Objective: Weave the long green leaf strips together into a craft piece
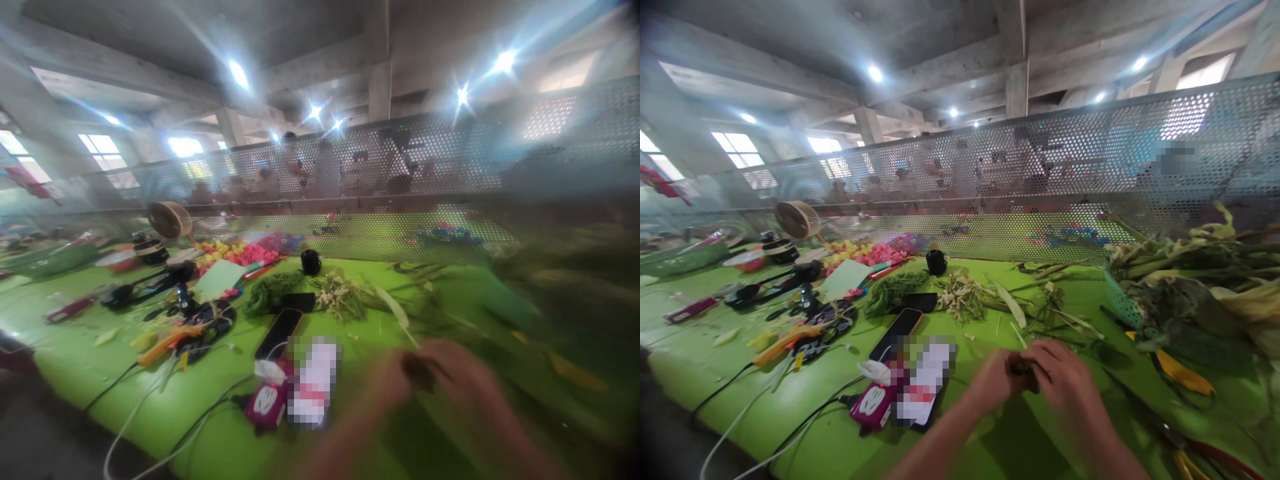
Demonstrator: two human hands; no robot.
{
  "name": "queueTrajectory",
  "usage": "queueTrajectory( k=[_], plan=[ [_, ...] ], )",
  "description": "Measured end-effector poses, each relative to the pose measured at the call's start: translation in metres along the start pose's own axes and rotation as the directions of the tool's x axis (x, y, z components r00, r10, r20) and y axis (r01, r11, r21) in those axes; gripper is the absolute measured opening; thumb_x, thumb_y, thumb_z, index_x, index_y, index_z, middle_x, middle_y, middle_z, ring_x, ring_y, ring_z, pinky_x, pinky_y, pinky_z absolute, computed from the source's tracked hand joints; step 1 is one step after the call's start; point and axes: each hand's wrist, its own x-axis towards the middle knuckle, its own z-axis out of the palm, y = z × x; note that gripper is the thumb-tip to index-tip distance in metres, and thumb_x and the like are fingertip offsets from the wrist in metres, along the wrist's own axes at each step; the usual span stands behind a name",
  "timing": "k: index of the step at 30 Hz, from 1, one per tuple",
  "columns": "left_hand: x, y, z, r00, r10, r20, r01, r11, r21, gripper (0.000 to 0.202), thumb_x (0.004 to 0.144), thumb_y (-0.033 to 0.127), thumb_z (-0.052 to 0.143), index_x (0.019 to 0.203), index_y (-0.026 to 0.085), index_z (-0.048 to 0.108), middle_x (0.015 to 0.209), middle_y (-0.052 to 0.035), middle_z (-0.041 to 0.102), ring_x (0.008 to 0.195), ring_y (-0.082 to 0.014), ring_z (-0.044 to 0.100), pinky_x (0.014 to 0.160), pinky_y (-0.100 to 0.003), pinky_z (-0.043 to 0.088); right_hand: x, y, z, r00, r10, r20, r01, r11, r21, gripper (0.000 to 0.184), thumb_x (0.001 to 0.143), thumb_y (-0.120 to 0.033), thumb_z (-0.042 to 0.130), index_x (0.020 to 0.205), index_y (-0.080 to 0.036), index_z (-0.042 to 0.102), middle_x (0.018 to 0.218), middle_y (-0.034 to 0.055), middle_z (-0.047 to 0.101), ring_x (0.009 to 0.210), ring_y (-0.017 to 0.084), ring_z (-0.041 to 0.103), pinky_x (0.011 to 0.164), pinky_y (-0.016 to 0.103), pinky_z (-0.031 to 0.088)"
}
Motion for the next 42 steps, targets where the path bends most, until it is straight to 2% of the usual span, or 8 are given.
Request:
queueTrajectory(
  k=[4, 7, 12, 19, 30, 33, 39, 42],
  plan=[
    [0.003, -0.002, 0.000, 1.000, 0.002, -0.013, -0.005, 0.985, -0.170, 0.021, 0.061, 0.031, 0.070, 0.069, 0.011, 0.070, 0.065, -0.0052, 0.067, 0.060, -0.0148, 0.059, 0.064, -0.028, 0.045, 0.000, -0.005, -0.001, 0.998, -0.009, -0.063, 0.008, 1.000, -0.019, 0.026, 0.085, -0.023, 0.045, 0.095, -0.028, 0.069, 0.097, 0.0045, 0.070, 0.088, 0.021, 0.065, 0.078, 0.034, 0.052],
    [0.007, 0.005, -0.003, 0.983, -0.076, -0.168, -0.002, 0.906, -0.423, 0.032, 0.060, 0.040, 0.073, 0.073, 0.011, 0.069, 0.069, -0.0073, 0.068, 0.061, -0.0139, 0.058, 0.064, -0.027, 0.044, 0.001, -0.013, -0.002, 0.986, 0.088, -0.140, -0.081, 0.995, 0.061, 0.027, 0.086, -0.030, 0.047, 0.104, -0.027, 0.066, 0.106, 0.0061, 0.067, 0.094, 0.021, 0.064, 0.082, 0.034, 0.051],
    [0.005, 0.016, -0.004, 0.925, -0.224, -0.306, -0.078, 0.678, -0.731, 0.039, 0.056, 0.042, 0.078, 0.081, 0.013, 0.067, 0.080, -0.0085, 0.069, 0.074, -0.0180, 0.063, 0.072, -0.029, 0.046, -0.002, -0.032, 0.014, 0.958, 0.270, 0.097, -0.287, 0.905, 0.314, 0.021, 0.084, -0.034, 0.051, 0.093, -0.025, 0.068, 0.099, 0.0040, 0.071, 0.089, 0.019, 0.066, 0.079, 0.029, 0.051],
    [0.000, 0.016, 0.009, 0.890, -0.299, -0.344, -0.069, 0.658, -0.750, 0.042, 0.059, 0.039, 0.078, 0.090, 0.014, 0.065, 0.092, -0.0099, 0.070, 0.080, -0.0182, 0.063, 0.069, -0.027, 0.046, -0.006, -0.033, 0.033, 0.846, 0.496, 0.197, -0.531, 0.818, 0.221, 0.028, 0.080, -0.034, 0.048, 0.096, -0.027, 0.070, 0.097, 0.0044, 0.075, 0.083, 0.025, 0.069, 0.073, 0.035, 0.050],
    [0.004, 0.007, 0.022, 0.892, -0.224, -0.392, -0.130, 0.705, -0.697, 0.044, 0.053, 0.040, 0.081, 0.085, 0.012, 0.066, 0.081, -0.0081, 0.069, 0.076, -0.0196, 0.063, 0.076, -0.031, 0.047, 0.005, -0.045, 0.027, 0.719, 0.638, 0.275, -0.643, 0.460, 0.613, 0.026, 0.064, -0.037, 0.058, 0.077, -0.018, 0.071, 0.069, 0.0061, 0.074, 0.073, 0.027, 0.067, 0.064, 0.034, 0.050],
    [0.005, 0.008, 0.014, 0.882, -0.190, -0.431, -0.121, 0.793, -0.597, 0.042, 0.060, 0.044, 0.076, 0.086, 0.012, 0.066, 0.081, -0.0087, 0.069, 0.073, -0.0184, 0.062, 0.070, -0.029, 0.047, 0.001, -0.038, 0.030, 0.731, 0.622, 0.282, -0.644, 0.491, 0.587, 0.019, 0.065, -0.032, 0.055, 0.072, -0.020, 0.068, 0.067, 0.0033, 0.072, 0.074, 0.025, 0.066, 0.064, 0.033, 0.048],
    [0.008, 0.011, -0.009, 0.807, -0.079, -0.585, -0.167, 0.920, -0.354, 0.035, 0.068, 0.047, 0.068, 0.080, 0.014, 0.067, 0.075, -0.0072, 0.069, 0.069, -0.0154, 0.059, 0.066, -0.025, 0.043, -0.008, -0.023, 0.041, 0.787, 0.482, 0.386, -0.606, 0.724, 0.331, 0.014, 0.065, -0.023, 0.051, 0.067, -0.021, 0.065, 0.065, -0.0012, 0.068, 0.063, 0.020, 0.060, 0.059, 0.029, 0.041],
    [0.011, 0.008, -0.014, 0.828, -0.062, -0.557, -0.143, 0.938, -0.317, 0.038, 0.069, 0.049, 0.066, 0.083, 0.013, 0.066, 0.075, -0.0073, 0.069, 0.069, -0.0154, 0.059, 0.064, -0.025, 0.042, -0.011, -0.017, 0.043, 0.786, 0.437, 0.436, -0.586, 0.752, 0.303, 0.015, 0.065, -0.021, 0.050, 0.066, -0.021, 0.065, 0.063, -0.0014, 0.068, 0.066, 0.020, 0.060, 0.062, 0.029, 0.042]
  ],
)
